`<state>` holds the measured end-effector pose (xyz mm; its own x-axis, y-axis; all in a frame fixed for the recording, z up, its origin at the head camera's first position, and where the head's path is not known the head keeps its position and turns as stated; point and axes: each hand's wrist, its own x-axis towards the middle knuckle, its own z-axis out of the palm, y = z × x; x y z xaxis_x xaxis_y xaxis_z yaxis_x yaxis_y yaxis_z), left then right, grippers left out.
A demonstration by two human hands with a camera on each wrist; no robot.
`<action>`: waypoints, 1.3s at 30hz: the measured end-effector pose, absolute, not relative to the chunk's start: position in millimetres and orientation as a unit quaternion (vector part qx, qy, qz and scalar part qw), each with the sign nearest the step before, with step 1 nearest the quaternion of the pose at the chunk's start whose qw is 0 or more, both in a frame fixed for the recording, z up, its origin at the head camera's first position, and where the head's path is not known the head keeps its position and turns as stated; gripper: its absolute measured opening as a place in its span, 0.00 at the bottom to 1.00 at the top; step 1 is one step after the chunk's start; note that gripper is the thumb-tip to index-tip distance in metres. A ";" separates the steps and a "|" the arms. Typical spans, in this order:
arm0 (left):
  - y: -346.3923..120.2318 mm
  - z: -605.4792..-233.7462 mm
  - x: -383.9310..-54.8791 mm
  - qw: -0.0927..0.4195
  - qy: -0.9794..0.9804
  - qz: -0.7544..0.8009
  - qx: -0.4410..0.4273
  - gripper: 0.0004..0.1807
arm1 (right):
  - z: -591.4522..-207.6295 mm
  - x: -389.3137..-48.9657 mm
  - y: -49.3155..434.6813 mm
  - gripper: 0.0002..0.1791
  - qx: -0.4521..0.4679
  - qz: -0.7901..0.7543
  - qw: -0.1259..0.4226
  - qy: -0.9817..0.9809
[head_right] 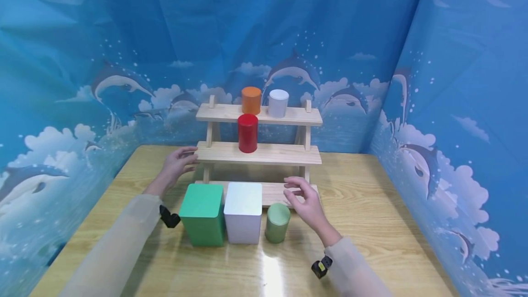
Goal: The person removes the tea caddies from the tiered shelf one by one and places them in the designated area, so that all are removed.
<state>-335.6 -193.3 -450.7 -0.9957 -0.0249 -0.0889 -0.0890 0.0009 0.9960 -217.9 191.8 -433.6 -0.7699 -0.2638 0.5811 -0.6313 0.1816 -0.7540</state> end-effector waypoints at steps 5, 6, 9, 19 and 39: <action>-194.3 -451.8 -335.4 0.023 0.708 0.706 -0.032 0.22 | -421.9 -228.0 188.5 0.15 0.303 0.566 0.163 -0.749; -194.6 -452.1 -335.8 0.023 0.708 0.705 -0.030 0.22 | -419.5 -230.4 187.7 0.15 0.302 0.566 0.163 -0.749; -196.2 -453.3 -337.0 0.023 0.704 0.709 -0.023 0.23 | -413.3 -238.9 185.6 0.14 0.292 0.572 0.156 -0.750; -200.3 -456.9 -335.1 0.019 0.698 0.716 -0.003 0.23 | -396.4 -262.0 176.7 0.15 0.270 0.574 0.131 -0.762; -196.5 -451.5 -325.7 0.019 0.681 0.732 0.013 0.25 | -363.6 -294.4 152.7 0.19 0.229 0.559 0.133 -0.786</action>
